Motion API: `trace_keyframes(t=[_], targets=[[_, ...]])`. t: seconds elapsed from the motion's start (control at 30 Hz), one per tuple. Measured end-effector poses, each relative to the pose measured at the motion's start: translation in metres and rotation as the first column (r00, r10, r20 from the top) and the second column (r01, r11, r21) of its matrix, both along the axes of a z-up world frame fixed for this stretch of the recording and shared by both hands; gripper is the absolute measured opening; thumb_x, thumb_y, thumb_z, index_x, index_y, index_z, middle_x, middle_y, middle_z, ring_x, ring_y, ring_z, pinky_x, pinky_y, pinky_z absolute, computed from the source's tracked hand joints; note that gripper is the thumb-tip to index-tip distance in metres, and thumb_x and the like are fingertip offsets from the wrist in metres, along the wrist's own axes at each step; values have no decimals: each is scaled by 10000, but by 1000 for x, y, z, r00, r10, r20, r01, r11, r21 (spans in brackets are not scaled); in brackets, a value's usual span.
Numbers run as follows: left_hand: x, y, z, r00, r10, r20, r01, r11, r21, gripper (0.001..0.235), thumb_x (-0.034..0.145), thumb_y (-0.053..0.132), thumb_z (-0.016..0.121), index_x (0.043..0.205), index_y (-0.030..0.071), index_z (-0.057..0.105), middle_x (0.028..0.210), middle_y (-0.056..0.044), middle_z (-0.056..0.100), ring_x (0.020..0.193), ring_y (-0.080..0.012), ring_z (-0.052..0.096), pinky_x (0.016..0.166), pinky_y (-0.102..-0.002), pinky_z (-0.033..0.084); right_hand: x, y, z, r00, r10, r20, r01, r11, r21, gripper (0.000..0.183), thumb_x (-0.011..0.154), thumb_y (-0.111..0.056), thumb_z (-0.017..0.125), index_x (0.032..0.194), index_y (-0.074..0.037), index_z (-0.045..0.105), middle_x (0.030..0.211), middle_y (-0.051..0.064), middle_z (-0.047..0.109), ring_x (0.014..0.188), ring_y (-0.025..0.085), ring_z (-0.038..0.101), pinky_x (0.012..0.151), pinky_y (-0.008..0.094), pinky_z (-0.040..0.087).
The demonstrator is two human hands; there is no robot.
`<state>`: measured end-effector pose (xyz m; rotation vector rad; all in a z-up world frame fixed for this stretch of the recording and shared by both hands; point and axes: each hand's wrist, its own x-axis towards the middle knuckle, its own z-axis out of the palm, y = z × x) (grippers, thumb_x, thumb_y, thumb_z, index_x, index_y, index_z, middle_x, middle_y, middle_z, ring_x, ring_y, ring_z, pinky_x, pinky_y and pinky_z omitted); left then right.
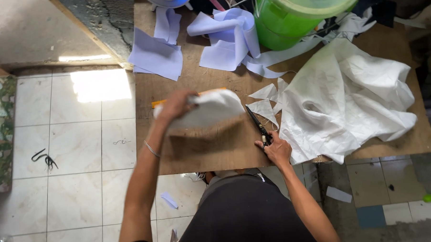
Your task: The person folds a large white fabric on a wooden table, uses a ruler and scissors to cut a rectangular piece, and then marks the remaining fabric with a ruler and a pink marker.
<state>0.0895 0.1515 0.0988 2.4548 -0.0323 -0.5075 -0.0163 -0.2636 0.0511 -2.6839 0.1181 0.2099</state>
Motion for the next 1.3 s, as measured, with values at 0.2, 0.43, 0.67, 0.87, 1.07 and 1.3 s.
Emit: trace_keyframes(t=[0.2,0.43,0.67,0.87,1.07,1.3], targets=[[32,16,66,749,-9,662,-436,746,504,749,757,141,921,1421,81,578,1373,-245,488,1302,-473,407,1041,-670,335,2,4,4,998,-3,-60,4,1000,16,616,767,-621,784,1210,-220,639,949,154,774,979,433,737,874,547,549],[-21,-127,-57,961,75,265,-127,975,185,509,960,400,690,1390,142,602,1309,-174,608,1233,-371,598,1008,-543,482,-11,-16,28,999,-42,-17,44,976,212,516,748,-515,853,1132,-201,712,761,54,757,824,323,759,759,445,570],[0,-268,-35,934,17,358,15,996,-86,978,819,368,842,1618,277,288,1595,-287,267,1394,-508,424,1068,-620,491,-9,-137,41,938,-318,139,236,878,416,517,809,-470,882,1162,-149,682,667,13,692,676,172,678,714,339,548],[50,-343,-46,957,-71,281,38,992,120,967,877,379,768,1653,353,192,1625,-245,279,1476,-494,315,1103,-683,387,-16,-252,52,941,-315,122,236,872,428,737,700,-483,922,1293,-160,627,796,88,696,767,276,674,731,440,506],[3,-331,-81,903,-41,428,-26,989,148,426,950,324,688,1351,186,643,1212,-125,627,1181,-368,610,944,-485,541,-23,-326,24,862,-506,31,376,679,630,504,842,-416,892,1184,-118,672,614,55,641,524,146,619,553,292,527],[-198,-266,-55,994,67,-81,-43,961,273,585,917,236,649,1467,313,465,1308,-92,646,1204,-329,646,1032,-489,554,23,-387,-10,647,-704,294,502,683,530,519,889,-317,962,1147,12,655,655,103,641,558,195,643,587,311,500]])
